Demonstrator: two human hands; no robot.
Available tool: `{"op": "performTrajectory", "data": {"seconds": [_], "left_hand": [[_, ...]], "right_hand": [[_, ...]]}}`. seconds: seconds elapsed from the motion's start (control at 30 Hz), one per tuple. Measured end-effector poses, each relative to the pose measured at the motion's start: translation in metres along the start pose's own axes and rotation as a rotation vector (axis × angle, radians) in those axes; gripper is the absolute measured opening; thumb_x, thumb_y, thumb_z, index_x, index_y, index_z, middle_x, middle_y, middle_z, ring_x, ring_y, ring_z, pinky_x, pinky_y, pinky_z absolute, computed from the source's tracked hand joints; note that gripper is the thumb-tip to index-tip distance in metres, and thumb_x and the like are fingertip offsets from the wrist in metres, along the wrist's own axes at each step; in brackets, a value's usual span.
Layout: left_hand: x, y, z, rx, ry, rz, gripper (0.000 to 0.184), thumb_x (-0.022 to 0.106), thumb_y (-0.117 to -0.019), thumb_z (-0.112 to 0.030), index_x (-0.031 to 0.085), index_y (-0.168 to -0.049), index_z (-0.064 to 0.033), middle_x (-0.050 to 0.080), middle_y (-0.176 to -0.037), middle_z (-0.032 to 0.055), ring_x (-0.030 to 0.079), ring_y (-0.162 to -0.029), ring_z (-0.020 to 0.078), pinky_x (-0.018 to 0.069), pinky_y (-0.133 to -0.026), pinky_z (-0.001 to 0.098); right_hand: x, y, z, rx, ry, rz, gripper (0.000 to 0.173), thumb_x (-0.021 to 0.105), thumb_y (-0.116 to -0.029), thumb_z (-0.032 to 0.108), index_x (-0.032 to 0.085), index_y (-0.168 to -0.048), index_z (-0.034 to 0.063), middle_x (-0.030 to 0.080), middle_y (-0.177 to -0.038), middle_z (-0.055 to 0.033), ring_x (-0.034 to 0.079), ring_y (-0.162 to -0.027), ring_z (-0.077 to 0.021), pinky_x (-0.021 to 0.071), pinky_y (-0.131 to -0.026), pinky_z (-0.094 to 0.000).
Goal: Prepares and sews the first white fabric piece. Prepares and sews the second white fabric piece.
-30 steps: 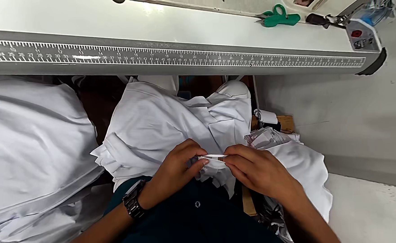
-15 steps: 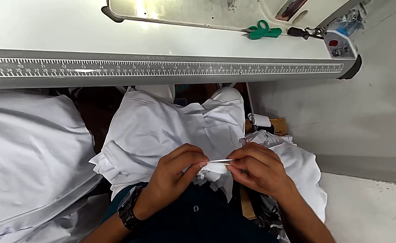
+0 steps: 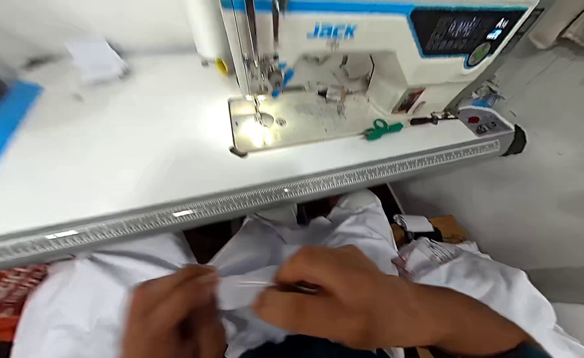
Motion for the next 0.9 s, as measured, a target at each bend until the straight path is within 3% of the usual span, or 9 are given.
{"op": "performTrajectory", "data": {"seconds": [0.07,0.13,0.17,0.23,0.33,0.43,0.57,0.67,0.9], "left_hand": [[-0.029,-0.064,0.022,0.114,-0.304,0.010,0.017,0.050,-0.1060,-0.013,0.063,-0.112,-0.0033,0.066,-0.109,0.0153,0.063,-0.104,0.0261,0.0477,-0.093,0.0419],[-0.021,-0.142,0.041,0.202,-0.422,0.211,0.024,0.047,-0.1060,-0.010,0.065,-0.112,0.0058,0.066,-0.110,0.0286,0.062,-0.105,0.0461,0.0460,-0.091,0.0600],[-0.002,-0.177,0.053,0.246,-0.407,0.365,0.023,0.048,-0.1039,-0.006,0.067,-0.108,0.0070,0.066,-0.106,0.0300,0.063,-0.102,0.0497,0.0477,-0.087,0.0638],[0.057,-0.218,0.101,0.250,-0.265,0.681,0.019,0.054,-0.1024,-0.005,0.071,-0.103,0.0029,0.069,-0.101,0.0237,0.066,-0.100,0.0441,0.0523,-0.086,0.0615],[0.146,-0.209,0.170,0.147,0.038,0.920,0.016,0.059,-0.1004,-0.007,0.073,-0.105,-0.0005,0.071,-0.103,0.0165,0.070,-0.101,0.0317,0.0556,-0.093,0.0529],[0.188,-0.192,0.195,0.113,0.209,0.858,0.014,0.061,-0.0988,-0.008,0.074,-0.103,-0.0049,0.072,-0.103,0.0109,0.069,-0.102,0.0244,0.0556,-0.094,0.0468],[0.193,-0.190,0.204,0.101,0.203,0.766,0.013,0.067,-0.0977,-0.020,0.076,-0.101,-0.0107,0.073,-0.096,0.0014,0.070,-0.093,0.0114,0.0576,-0.086,0.0320],[0.185,-0.191,0.201,0.068,0.157,0.771,0.015,0.070,-0.0940,-0.017,0.073,-0.105,-0.0071,0.071,-0.095,0.0038,0.069,-0.088,0.0134,0.0583,-0.082,0.0319],[0.192,-0.186,0.205,-0.022,0.168,0.680,0.011,0.070,-0.0926,-0.022,0.073,-0.092,-0.0113,0.068,-0.088,-0.0019,0.066,-0.083,0.0072,0.0560,-0.075,0.0274]], "right_hand": [[0.025,-0.054,-0.017,0.007,-0.031,-0.225,0.014,0.066,-0.0951,0.004,0.077,-0.104,0.0063,0.066,-0.089,-0.0095,0.065,-0.075,-0.0137,0.0563,-0.062,-0.0244],[0.043,-0.095,-0.052,0.164,-0.011,-0.368,0.017,0.066,-0.0927,0.001,0.078,-0.105,0.0052,0.066,-0.090,-0.0080,0.064,-0.073,-0.0119,0.0559,-0.059,-0.0252],[0.050,-0.106,-0.075,0.289,0.021,-0.380,0.018,0.065,-0.0947,0.004,0.077,-0.108,0.0065,0.065,-0.091,-0.0069,0.063,-0.072,-0.0123,0.0550,-0.058,-0.0271],[0.058,-0.106,-0.122,0.560,0.092,-0.267,0.017,0.063,-0.0992,0.011,0.074,-0.112,0.0076,0.066,-0.094,-0.0097,0.066,-0.075,-0.0199,0.0571,-0.063,-0.0370],[0.060,-0.086,-0.167,0.813,0.256,-0.055,0.019,0.060,-0.1023,0.016,0.073,-0.115,0.0089,0.067,-0.099,-0.0140,0.068,-0.078,-0.0283,0.0584,-0.065,-0.0469],[0.054,-0.078,-0.196,0.914,0.387,0.081,0.026,0.059,-0.1030,0.019,0.074,-0.125,0.0180,0.068,-0.101,-0.0120,0.068,-0.075,-0.0281,0.0581,-0.063,-0.0470],[0.050,-0.082,-0.208,0.911,0.488,0.242,0.037,0.061,-0.0999,0.014,0.071,-0.133,0.0262,0.065,-0.093,-0.0075,0.065,-0.067,-0.0217,0.0546,-0.055,-0.0379],[0.052,-0.083,-0.207,0.859,0.553,0.267,0.039,0.065,-0.0953,0.011,0.072,-0.132,0.0236,0.064,-0.091,-0.0078,0.063,-0.061,-0.0214,0.0530,-0.050,-0.0368],[0.059,-0.084,-0.207,0.878,0.597,0.215,0.038,0.067,-0.0898,0.008,0.076,-0.125,0.0191,0.063,-0.087,-0.0070,0.062,-0.056,-0.0188,0.0505,-0.044,-0.0328]]}}
Point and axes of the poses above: each hand's wrist, its own y-axis away from the middle knuckle, its own x-axis out of the palm, z = x × y, the point moved 1 cm from there along -y, towards the middle knuckle
